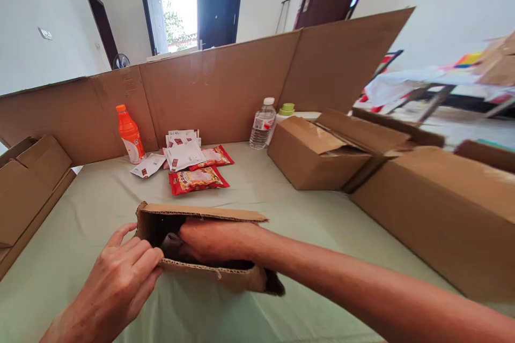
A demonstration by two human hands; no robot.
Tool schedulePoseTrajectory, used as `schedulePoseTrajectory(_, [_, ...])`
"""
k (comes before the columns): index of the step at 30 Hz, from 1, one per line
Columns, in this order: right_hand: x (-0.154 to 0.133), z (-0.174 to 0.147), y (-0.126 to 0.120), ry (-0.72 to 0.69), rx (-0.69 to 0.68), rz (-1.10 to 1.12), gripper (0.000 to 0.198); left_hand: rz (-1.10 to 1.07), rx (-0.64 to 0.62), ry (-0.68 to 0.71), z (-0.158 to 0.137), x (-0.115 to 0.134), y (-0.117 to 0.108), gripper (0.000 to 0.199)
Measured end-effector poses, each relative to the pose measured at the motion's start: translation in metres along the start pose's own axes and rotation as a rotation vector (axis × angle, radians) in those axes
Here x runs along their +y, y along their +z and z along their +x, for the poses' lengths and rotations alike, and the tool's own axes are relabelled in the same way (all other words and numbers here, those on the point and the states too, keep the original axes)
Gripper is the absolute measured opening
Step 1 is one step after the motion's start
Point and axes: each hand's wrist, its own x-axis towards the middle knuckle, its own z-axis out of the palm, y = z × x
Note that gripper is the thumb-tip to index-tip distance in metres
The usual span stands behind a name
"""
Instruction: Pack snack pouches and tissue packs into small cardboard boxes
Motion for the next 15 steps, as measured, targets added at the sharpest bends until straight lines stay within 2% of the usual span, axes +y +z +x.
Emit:
schedulePoseTrajectory(4, [-0.007,0.025,-0.009,-0.064,-0.365,-0.123,0.02,-0.019,0.014,-0.07,-0.002,-0.007,-0.003,0.023])
schedulePoseTrajectory(6, [-0.008,0.03,-0.011,-0.085,-0.454,-0.133,0.019,-0.082,-0.004,-0.105,-0.002,-0.01,-0.002,0.024])
schedulePoseTrajectory(7, [-0.009,0.028,-0.013,-0.099,-0.453,-0.105,0.02,-0.111,-0.01,-0.115,-0.002,-0.011,-0.002,0.026])
schedulePoseTrajectory(10, [-0.016,0.001,-0.03,-0.13,-0.352,0.0,0.03,-0.185,-0.011,-0.12,0.0,-0.014,0.001,0.03])
schedulePoseTrajectory(13, [-0.02,-0.035,-0.065,-0.109,-0.078,0.1,0.028,-0.231,-0.002,-0.111,0.003,-0.018,0.004,0.031])
schedulePoseTrajectory(15, [-0.008,-0.04,-0.089,-0.091,0.121,0.136,0.03,-0.231,0.008,-0.099,0.005,-0.022,0.007,0.03])
